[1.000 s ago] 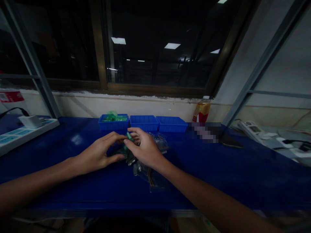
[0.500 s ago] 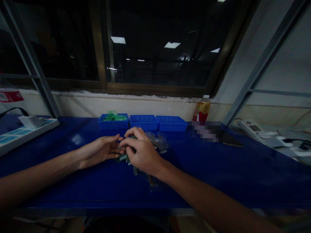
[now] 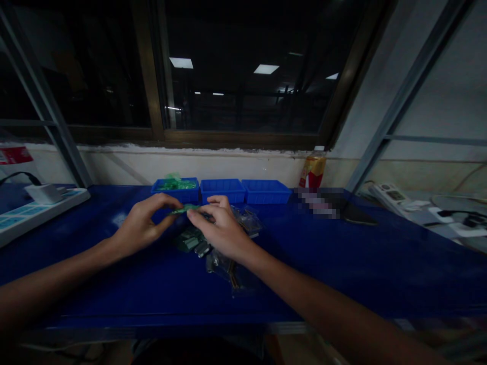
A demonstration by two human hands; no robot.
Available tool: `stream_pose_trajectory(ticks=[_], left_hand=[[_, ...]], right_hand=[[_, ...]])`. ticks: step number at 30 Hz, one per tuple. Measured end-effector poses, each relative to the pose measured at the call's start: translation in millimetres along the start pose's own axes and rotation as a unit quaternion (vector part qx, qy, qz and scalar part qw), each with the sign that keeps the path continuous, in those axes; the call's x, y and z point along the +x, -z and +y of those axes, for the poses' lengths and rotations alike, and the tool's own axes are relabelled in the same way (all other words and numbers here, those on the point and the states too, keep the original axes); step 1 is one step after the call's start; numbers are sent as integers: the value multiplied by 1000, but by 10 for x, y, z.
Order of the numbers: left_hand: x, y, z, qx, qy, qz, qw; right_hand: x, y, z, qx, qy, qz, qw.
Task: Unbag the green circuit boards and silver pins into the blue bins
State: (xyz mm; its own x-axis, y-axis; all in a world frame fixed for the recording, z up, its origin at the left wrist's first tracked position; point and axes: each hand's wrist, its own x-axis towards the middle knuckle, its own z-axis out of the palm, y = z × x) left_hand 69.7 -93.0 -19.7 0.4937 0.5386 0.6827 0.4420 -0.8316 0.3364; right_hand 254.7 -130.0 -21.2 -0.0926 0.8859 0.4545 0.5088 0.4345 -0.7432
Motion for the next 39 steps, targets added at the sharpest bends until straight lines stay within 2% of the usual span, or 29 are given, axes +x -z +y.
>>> stream_pose_trajectory(ticks=[3, 5, 7, 10, 12, 16, 21, 23, 27, 30, 33, 36, 39], left_hand=[[-27, -21, 45, 29, -56, -42, 997], [-40, -47, 58, 43, -71, -68, 994], [-47, -66, 47, 59, -71, -87, 992], [-48, -74, 8, 72, -49, -107, 990], [-40, -72, -19, 58, -11, -100, 993], [-17, -70, -38, -2, 74, -47, 996], [-2, -72, 2, 36, 47, -33, 998], [18, -62, -17, 54, 39, -44, 997], [95, 46, -251, 118, 85, -86, 986], [144, 228, -536, 251, 152, -28, 956], [163, 413, -735, 339, 177, 4, 924], [170, 499, -791, 374, 179, 22, 910], [168, 487, -779, 383, 170, 17, 908]], right_hand=[[50, 3, 36, 107, -71, -33, 991], [70, -2, 61, 140, -89, -48, 985], [87, -9, 92, 144, -82, -47, 985], [115, -5, 141, 124, -39, -30, 991], [132, 8, 167, 96, -7, -31, 995], [136, 27, 185, 61, 18, -32, 997], [107, 1, 159, 77, 28, -40, 996], [94, -11, 140, 67, 39, -39, 996], [84, 3, 108, 8, 71, -20, 997], [89, 35, 112, -28, 88, -7, 996], [91, 53, 133, -45, 93, -9, 995], [84, 49, 144, -58, 94, -17, 994], [77, 41, 140, -65, 93, -25, 993]])
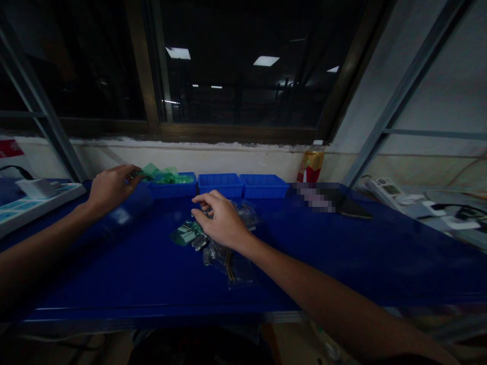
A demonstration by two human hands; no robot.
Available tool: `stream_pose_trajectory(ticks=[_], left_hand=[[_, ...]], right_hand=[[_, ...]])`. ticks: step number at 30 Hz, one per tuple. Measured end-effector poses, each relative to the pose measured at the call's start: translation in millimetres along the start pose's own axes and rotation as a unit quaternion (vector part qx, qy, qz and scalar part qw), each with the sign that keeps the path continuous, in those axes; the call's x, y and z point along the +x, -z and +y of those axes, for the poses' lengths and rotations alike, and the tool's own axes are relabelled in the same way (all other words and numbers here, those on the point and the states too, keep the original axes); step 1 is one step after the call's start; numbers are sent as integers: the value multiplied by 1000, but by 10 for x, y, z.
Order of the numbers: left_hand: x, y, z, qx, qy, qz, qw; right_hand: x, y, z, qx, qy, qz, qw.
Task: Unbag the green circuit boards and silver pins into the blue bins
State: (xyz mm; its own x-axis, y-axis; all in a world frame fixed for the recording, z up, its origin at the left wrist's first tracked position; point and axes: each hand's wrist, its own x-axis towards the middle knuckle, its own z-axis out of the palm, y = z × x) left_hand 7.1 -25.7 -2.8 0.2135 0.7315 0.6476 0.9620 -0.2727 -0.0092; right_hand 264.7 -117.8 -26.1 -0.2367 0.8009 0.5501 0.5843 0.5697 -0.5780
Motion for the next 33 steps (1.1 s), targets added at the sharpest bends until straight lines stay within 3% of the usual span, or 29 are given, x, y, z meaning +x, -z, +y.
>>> stream_pose_trajectory(ticks=[12, 27, 33], left_hand=[[12, -59, -5, -23, -67, -17, 997], [165, -403, 5, -17, -73, -39, 996], [127, -433, -12, -46, -96, 9, 994]], right_hand=[[-16, -1, 4, -12, -2, -31, 999], [-16, -39, 85, -28, -4, -70, 997], [-19, -15, 45, -54, 7, -81, 995]])
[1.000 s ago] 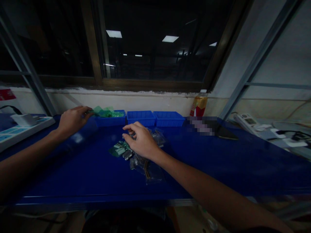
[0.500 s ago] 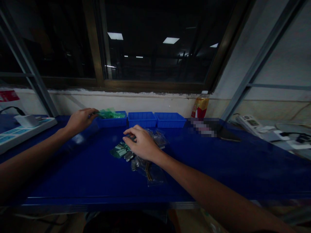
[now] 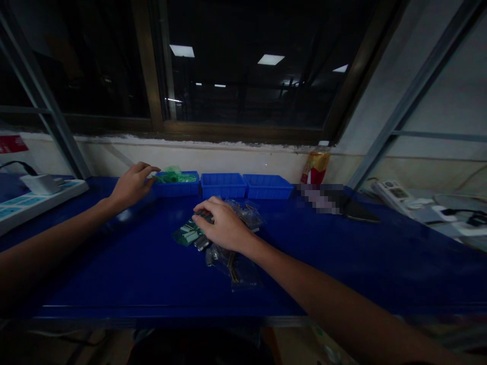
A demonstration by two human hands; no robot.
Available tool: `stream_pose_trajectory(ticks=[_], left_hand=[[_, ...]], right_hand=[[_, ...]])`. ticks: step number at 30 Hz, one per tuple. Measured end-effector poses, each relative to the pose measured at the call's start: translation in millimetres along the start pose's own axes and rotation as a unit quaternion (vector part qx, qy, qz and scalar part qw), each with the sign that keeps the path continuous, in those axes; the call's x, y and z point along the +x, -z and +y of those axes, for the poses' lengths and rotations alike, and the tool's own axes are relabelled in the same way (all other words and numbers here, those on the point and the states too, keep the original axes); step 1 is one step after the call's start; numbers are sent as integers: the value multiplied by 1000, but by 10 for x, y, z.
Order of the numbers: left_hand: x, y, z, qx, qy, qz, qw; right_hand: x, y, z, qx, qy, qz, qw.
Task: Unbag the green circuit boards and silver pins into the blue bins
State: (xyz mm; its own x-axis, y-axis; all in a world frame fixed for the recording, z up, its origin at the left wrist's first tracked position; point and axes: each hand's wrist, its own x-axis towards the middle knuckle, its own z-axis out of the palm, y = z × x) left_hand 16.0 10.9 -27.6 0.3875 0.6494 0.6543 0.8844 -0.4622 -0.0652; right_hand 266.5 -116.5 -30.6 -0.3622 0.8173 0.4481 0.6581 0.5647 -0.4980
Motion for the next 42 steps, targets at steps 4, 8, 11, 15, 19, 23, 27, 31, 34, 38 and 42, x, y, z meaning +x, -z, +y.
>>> stream_pose_trajectory(ticks=[4, 8, 11, 15, 19, 23, 27, 31, 34, 38, 42], left_hand=[[-32, -3, 46, -18, -31, -6, 999], [-38, -12, 67, -25, -38, -20, 999], [-36, -11, 58, -31, -38, -20, 999], [-57, -17, 68, -35, -46, -25, 998], [-123, -23, 158, -1, -38, -46, 998], [-198, 48, 343, 9, -24, -30, 999], [-272, 211, 602, -100, -51, -39, 993], [-346, 390, 842, -250, -106, -138, 952], [-365, 478, 911, -279, -159, -198, 926], [-374, 517, 870, -269, -231, -284, 891], [-376, 507, 845, -288, -244, -304, 875]], right_hand=[[1, 61, -58, -50, 34, -1, 998], [8, 99, -80, -83, 47, 2, 995], [0, 97, -83, -98, 55, -13, 994], [-40, 73, -100, -115, 87, -67, 987], [-87, 43, -105, -128, 107, -122, 978], [-87, 15, -99, -129, 102, -121, 979], [-48, -38, -110, -120, 111, -91, 982], [-13, -76, -129, -117, 127, -60, 983], [-1, -48, -129, -103, 119, -37, 987], [0, 50, -113, -92, 98, 5, 991], [-12, 111, -108, -113, 96, 14, 989]])
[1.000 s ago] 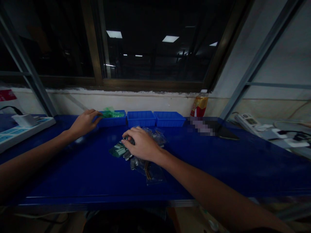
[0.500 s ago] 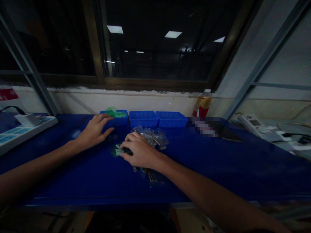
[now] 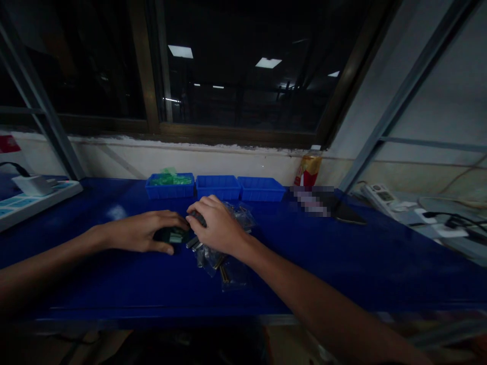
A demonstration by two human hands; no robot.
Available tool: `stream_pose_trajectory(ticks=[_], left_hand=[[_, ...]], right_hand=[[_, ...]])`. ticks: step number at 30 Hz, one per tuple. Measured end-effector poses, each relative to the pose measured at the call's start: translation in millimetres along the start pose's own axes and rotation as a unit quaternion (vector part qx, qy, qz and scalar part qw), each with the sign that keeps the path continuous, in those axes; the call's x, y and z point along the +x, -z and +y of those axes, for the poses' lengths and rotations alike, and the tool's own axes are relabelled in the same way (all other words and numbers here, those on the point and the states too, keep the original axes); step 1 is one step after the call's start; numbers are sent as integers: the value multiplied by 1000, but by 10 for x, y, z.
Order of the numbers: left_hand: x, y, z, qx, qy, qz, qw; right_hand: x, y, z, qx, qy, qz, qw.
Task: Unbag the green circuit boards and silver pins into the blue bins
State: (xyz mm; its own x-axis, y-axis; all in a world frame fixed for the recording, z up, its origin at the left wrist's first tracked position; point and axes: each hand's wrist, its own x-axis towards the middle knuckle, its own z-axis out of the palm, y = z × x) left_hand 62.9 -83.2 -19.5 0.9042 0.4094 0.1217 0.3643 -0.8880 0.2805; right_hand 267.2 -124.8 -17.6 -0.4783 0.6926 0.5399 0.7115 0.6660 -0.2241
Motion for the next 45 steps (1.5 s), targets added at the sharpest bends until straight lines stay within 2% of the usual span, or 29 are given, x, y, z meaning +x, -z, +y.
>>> stream_pose_trajectory(ticks=[2, 5, 8, 10, 12, 15, 19, 23, 28, 31, 35, 39, 45], left_hand=[[17, -2, -6, 0, 6, 28, 1000], [50, -5, -20, -34, 33, 105, 993], [79, -28, -25, -160, 90, 195, 963], [97, -62, -6, -281, 120, 204, 930], [113, -104, 28, -376, 128, 180, 900], [131, -150, 75, -433, 115, 160, 880], [150, -148, 45, -434, 117, 192, 873], [153, -115, -44, -392, 149, 215, 882], [137, -101, -42, -368, 151, 252, 882], [140, -113, -1, -373, 143, 278, 874], [157, -150, 15, -378, 138, 291, 868], [166, -180, 4, -356, 136, 280, 881], [140, -184, 2, -289, 131, 268, 910]], right_hand=[[-8, -3, -1, -4, 2, -5, 1000], [-16, -35, 0, 14, -7, -15, 1000], [-8, -70, 13, 56, -47, -11, 997], [5, -89, 25, 108, -82, -9, 991], [19, -105, 40, 174, -107, -13, 979], [35, -126, 67, 258, -132, -19, 957], [55, -142, 99, 302, -171, 9, 938], [75, -137, 115, 323, -208, 45, 922], [76, -132, 108, 353, -219, 13, 909], [66, -138, 109, 353, -210, -5, 912], [66, -129, 118, 325, -214, 29, 921], [74, -107, 123, 299, -225, 59, 925], [75, -104, 135, 269, -219, 69, 935]])
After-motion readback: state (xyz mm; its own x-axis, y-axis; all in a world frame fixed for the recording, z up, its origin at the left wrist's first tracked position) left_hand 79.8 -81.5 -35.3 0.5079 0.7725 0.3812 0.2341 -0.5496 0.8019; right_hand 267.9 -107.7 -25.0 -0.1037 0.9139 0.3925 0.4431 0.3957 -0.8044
